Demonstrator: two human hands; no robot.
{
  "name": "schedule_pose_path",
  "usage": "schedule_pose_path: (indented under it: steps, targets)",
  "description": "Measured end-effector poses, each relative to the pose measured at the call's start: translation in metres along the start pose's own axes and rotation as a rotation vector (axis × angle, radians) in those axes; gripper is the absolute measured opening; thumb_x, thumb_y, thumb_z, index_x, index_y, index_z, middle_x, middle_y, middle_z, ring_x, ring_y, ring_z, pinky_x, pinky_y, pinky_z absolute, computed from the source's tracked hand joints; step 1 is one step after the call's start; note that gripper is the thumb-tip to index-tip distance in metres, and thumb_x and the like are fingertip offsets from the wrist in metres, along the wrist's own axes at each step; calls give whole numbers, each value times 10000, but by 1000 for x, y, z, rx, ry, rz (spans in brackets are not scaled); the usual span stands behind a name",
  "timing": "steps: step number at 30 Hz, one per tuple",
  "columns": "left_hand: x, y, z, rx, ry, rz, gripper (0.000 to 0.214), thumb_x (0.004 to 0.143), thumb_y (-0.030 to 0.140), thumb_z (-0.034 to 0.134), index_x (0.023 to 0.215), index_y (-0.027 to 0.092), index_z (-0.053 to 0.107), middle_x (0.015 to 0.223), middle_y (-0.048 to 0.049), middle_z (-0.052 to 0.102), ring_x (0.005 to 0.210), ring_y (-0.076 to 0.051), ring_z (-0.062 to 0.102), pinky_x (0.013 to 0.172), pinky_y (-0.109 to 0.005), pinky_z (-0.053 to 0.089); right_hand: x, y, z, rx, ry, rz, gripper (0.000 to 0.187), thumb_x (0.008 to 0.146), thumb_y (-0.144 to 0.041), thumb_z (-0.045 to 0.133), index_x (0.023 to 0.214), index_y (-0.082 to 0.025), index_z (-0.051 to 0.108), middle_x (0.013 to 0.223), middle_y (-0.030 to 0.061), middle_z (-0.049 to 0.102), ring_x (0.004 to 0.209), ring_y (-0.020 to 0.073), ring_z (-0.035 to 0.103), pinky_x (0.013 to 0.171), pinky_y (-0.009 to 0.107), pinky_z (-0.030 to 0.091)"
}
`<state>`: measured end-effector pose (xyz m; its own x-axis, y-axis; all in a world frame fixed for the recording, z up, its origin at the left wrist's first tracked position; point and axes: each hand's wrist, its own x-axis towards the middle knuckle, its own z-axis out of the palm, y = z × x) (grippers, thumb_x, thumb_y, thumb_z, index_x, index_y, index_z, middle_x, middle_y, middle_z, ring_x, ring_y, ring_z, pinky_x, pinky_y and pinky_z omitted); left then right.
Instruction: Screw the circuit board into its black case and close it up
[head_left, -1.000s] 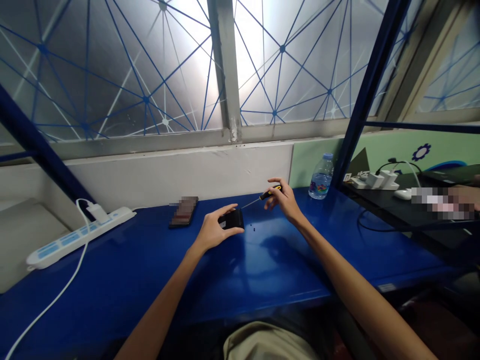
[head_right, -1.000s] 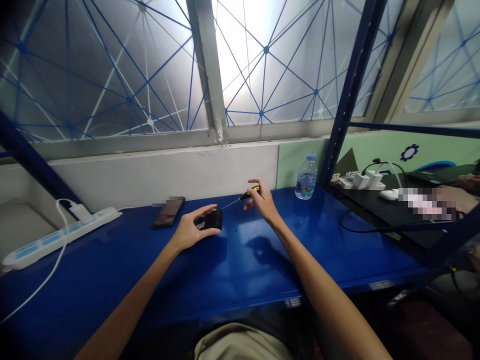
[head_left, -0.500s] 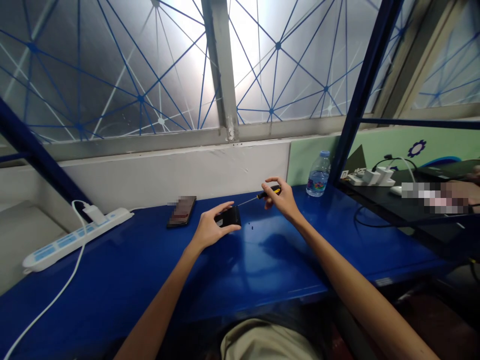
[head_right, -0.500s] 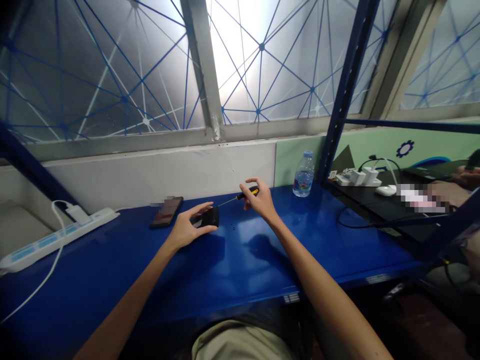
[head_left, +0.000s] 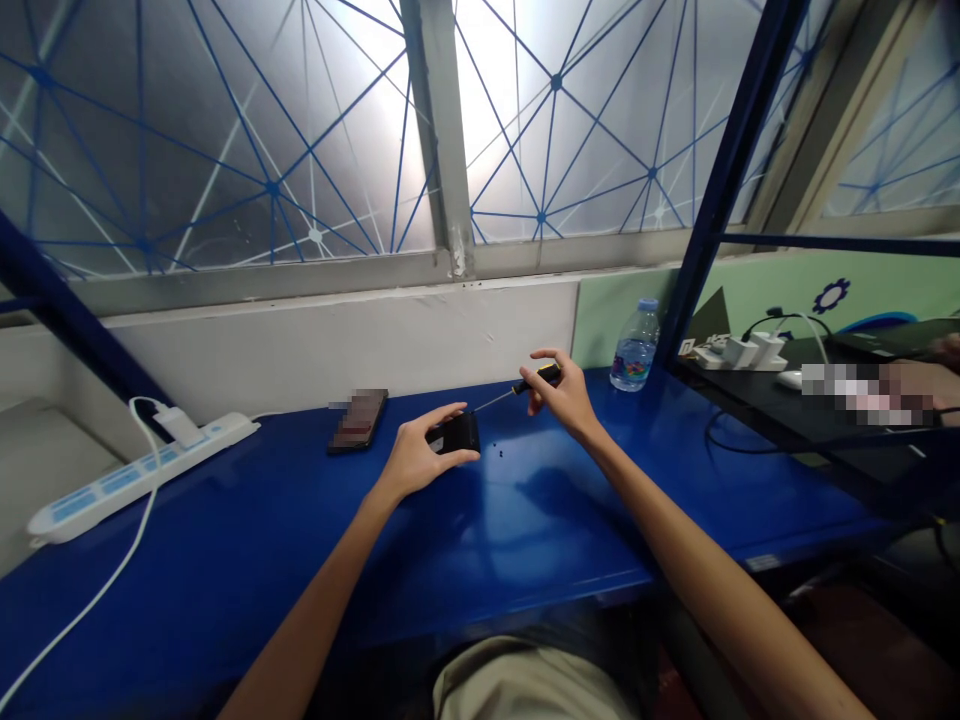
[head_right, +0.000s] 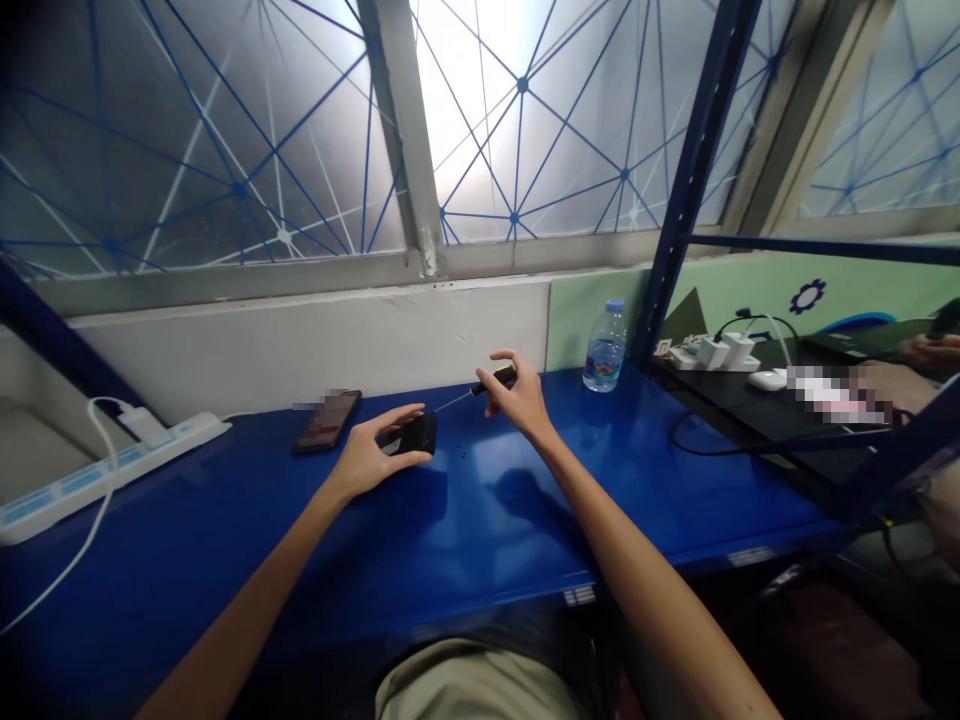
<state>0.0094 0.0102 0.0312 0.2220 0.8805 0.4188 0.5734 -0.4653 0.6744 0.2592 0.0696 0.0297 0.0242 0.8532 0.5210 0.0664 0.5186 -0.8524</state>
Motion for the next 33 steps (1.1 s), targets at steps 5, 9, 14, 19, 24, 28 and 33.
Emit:
schedule_pose_path:
  steps: [5, 9, 14, 19, 24, 28, 33]
  targets:
    - [0, 1, -1, -13, 6, -5, 660, 636, 395, 878, 1246, 229, 688, 1213, -90, 732, 1165, -302, 664, 1047, -444, 520, 0, -2, 0, 71, -71, 57, 525, 805, -504, 692, 1184, -200, 492, 482, -64, 619, 407, 187, 637, 468, 276, 527]
    - [0, 1, 0, -11, 5, -7, 663, 638, 383, 878, 1254, 231, 685, 1204, -87, 735, 1151, -297, 672, 1035, -441, 530, 0, -4, 0, 142, -84, 86, 563, 742, -445, 738, 1177, -202, 477, 511, -77, 617, 418, 192, 645, 449, 280, 533]
    - [-1, -1, -1, -2, 4, 9, 669, 645, 397, 872, 1266, 242, 681, 1200, -83, 738, 1145, -299, 675, 1031, -439, 533, 3, 1, -2, 89, -39, 73, 537, 724, -520, 775, 1080, -195, 539, 624, -21, 683, 380, 165, 617, 394, 265, 499]
    - [-1, 0, 0, -6, -6, 3, 671, 653, 391, 874, 1274, 230, 676, 1211, -87, 733, 1158, -292, 669, 1030, -426, 532, 4, 4, -3, 105, -57, 61, 452, 785, -555, 716, 1003, -187, 571, 526, -42, 624, 371, 159, 596, 384, 255, 482]
    - [-1, 0, 1, -9, -5, 0, 659, 644, 374, 878, 1259, 238, 684, 1208, -84, 734, 1152, -293, 674, 1026, -429, 536, 6, 3, -5, 164, -97, 116, 463, 744, -457, 731, 1071, -185, 548, 621, -19, 677, 448, 176, 656, 422, 262, 514]
    - [-2, -4, 1, -10, -12, 5, 670, 643, 377, 883, 1267, 243, 681, 1216, -79, 731, 1150, -287, 675, 1030, -424, 536, 6, 1, -4, 172, -84, 116, 431, 704, -380, 726, 1048, -184, 556, 617, -28, 668, 463, 178, 662, 427, 264, 518]
    - [-2, -6, 1, -6, -16, 13, 681, 641, 380, 889, 1274, 246, 677, 1226, -76, 726, 1149, -283, 675, 1027, -418, 538, 4, -2, -3, 134, -75, 107, 414, 706, -372, 705, 1041, -174, 562, 493, -51, 622, 406, 179, 630, 420, 262, 505]
